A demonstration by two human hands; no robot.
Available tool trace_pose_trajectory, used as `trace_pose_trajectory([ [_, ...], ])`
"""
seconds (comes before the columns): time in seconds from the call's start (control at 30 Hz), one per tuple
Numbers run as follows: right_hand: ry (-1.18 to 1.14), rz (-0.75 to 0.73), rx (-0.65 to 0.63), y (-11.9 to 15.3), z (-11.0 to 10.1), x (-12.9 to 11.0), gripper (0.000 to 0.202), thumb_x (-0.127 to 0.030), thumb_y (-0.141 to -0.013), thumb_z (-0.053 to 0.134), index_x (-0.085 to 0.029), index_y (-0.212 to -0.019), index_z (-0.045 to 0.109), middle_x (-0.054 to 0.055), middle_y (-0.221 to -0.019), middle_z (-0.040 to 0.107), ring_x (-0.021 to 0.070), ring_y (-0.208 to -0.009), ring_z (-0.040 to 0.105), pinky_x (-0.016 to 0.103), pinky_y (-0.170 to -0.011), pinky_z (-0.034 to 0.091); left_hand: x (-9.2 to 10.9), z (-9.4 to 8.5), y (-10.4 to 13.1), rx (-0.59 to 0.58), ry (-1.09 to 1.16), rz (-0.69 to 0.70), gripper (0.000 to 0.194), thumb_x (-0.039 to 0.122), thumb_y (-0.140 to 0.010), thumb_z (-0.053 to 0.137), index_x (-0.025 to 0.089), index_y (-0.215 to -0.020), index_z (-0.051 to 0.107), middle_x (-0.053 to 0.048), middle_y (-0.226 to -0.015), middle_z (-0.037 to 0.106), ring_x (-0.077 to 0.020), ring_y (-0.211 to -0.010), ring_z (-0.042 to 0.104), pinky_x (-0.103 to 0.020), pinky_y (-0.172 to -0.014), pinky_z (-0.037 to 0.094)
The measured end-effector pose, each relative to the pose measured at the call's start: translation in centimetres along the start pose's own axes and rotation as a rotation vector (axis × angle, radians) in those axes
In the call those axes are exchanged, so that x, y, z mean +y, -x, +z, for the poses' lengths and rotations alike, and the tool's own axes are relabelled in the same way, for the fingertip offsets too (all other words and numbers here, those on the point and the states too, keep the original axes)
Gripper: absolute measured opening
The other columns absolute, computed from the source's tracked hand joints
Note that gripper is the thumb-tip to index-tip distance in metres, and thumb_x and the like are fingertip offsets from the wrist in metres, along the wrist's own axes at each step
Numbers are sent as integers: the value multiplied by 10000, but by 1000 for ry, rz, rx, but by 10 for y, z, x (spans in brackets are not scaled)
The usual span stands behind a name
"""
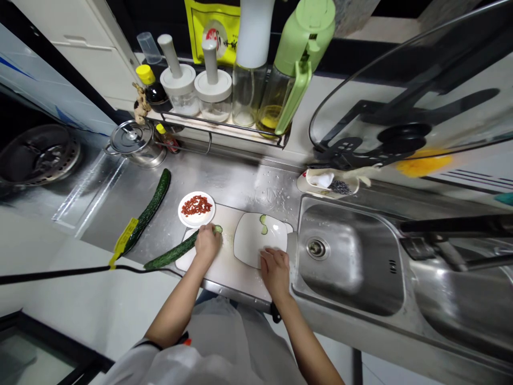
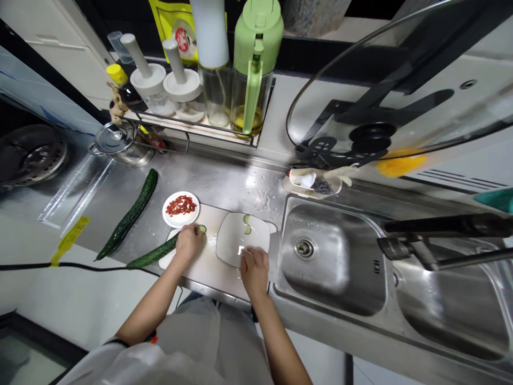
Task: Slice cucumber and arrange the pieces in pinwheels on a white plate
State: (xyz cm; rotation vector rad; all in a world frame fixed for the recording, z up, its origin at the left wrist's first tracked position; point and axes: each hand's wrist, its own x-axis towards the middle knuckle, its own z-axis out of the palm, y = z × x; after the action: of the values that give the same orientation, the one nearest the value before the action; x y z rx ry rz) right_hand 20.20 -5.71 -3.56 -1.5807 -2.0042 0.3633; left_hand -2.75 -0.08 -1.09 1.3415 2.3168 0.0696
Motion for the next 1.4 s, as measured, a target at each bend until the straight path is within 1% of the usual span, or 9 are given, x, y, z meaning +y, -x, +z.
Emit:
trace_pose_trajectory([
  [0.37, -10, -6, -16, -1, 0, -1, 210, -190, -877, 473, -182, -938, 674, 92, -993, 634, 221, -966, 478, 416, -914, 384, -7, 5, 4, -24, 25, 117, 176, 208, -784, 529, 161, -938, 602, -88, -1003, 584, -182, -916, 578, -255, -859, 423],
  [0.5, -13, -7, -11, -1, -1, -2, 201, -186, -873, 487, -178, -942, 676, 90, -994, 639, 224, -969, 467, 410, -905, 396, -9, 7, 5, 5, 37, 131, 211, 173, -774, 534, 159, -979, 581, -89, -1012, 572, -177, -888, 575, -259, -837, 428],
  [0.77, -58, 18, -21, 3, 0, 0, 207, -182, -867, 491, -183, -943, 683, 85, -982, 647, 228, -961, 479, 412, -893, 401, -12, 10, 7, 13, 207, 220, 86, 165, -762, 529, 186, -794, 606, -44, -832, 622, -166, -794, 579, -262, -760, 418],
  [0.87, -127, 50, -44, 1, 2, 0, 214, -183, -861, 483, -194, -934, 684, 79, -962, 659, 218, -923, 517, 410, -867, 406, -11, 7, 11, -81, 355, 283, 86, 184, -753, 542, 191, -785, 621, 1, -713, 614, -124, -650, 550, -232, -660, 401],
  [1.0, -277, 151, -97, -9, 4, -5, 210, -227, -839, 518, -212, -970, 681, 74, -948, 676, 216, -914, 558, 413, -870, 403, -1, 7, 19, -241, 599, 334, 112, 257, -733, 598, 173, -790, 645, 28, -625, 568, -91, -564, 480, -203, -565, 355],
  [1.1, -436, 307, -168, -20, 6, -10, 253, -310, -807, 569, -236, -1025, 673, 70, -1010, 673, 226, -974, 553, 397, -868, 413, 12, 10, 28, -400, 752, 298, 169, 305, -705, 634, 151, -774, 647, 34, -586, 547, -77, -526, 431, -199, -526, 322],
  [1.2, -637, 504, -263, -28, 8, -12, 310, -381, -749, 617, -237, -1017, 672, 64, -1030, 670, 220, -945, 562, 353, -804, 441, 25, 11, 34, -518, 847, 258, 212, 335, -672, 665, 144, -763, 648, 20, -623, 583, -75, -534, 439, -204, -534, 325],
  [1.3, -834, 591, -345, -33, 8, -12, 284, -411, -719, 634, -212, -917, 675, 47, -913, 679, 194, -859, 578, 319, -777, 441, 31, 12, 36, -608, 930, 209, 250, 364, -638, 696, 144, -752, 656, 5, -650, 616, -89, -577, 488, -213, -577, 354],
  [1.4, -925, 623, -371, -35, 4, -11, 249, -433, -713, 636, -195, -784, 654, 24, -772, 656, 172, -763, 577, 303, -751, 435, 33, 14, 35, -693, 970, 153, 294, 392, -623, 711, 146, -778, 674, 4, -642, 618, -92, -580, 488, -215, -570, 342],
])
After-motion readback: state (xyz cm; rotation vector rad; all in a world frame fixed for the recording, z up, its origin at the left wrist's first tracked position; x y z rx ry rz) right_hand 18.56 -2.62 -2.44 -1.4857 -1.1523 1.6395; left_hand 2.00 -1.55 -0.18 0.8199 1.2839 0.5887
